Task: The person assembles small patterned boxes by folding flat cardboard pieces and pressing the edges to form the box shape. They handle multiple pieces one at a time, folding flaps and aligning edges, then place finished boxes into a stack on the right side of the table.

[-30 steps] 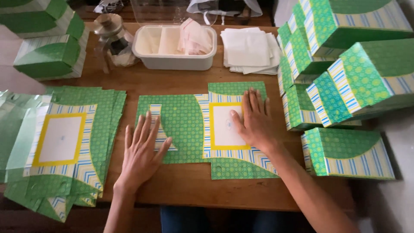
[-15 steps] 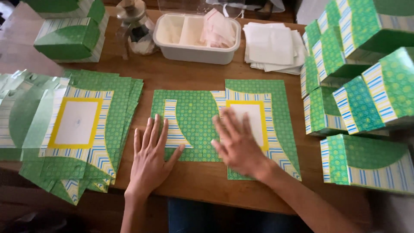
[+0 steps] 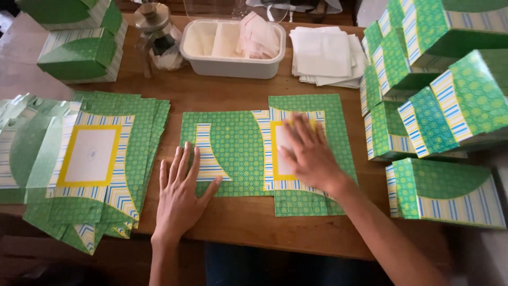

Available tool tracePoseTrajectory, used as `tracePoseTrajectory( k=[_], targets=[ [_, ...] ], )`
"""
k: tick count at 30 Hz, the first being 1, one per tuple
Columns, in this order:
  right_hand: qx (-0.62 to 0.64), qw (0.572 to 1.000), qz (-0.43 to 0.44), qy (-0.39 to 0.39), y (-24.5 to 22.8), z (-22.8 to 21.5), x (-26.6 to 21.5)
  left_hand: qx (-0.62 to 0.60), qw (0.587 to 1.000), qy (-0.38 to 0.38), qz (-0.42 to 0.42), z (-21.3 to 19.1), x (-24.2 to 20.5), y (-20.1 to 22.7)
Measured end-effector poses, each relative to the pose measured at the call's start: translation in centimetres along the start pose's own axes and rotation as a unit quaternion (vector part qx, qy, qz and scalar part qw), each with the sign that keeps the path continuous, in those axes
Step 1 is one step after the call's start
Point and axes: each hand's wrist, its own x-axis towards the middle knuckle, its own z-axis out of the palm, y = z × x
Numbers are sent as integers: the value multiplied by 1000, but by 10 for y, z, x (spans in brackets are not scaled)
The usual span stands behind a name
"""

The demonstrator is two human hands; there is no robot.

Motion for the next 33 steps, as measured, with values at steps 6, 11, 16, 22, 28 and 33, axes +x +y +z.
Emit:
tracePoseTrajectory(
  k=[6,11,16,22,28,33],
  targets=[
    [10,994,77,71,35,14,9,-11,997,-1,-77,-3,0,2],
    [16,991,90,93,38,15,8,-2,992,34,-123,3,-1,1],
    [39,986,85,142,26,7,3,-44,991,58,-113,3,-1,17],
    [35,983,80,161,34,16,4,-53,974,70,-211,13,1,15],
    [17,982,76,172,43,26,5,-30,950,-51,-306,-21,19,28],
    [42,981,80,170,40,24,5,-80,945,-55,-314,-30,27,26]
  ],
)
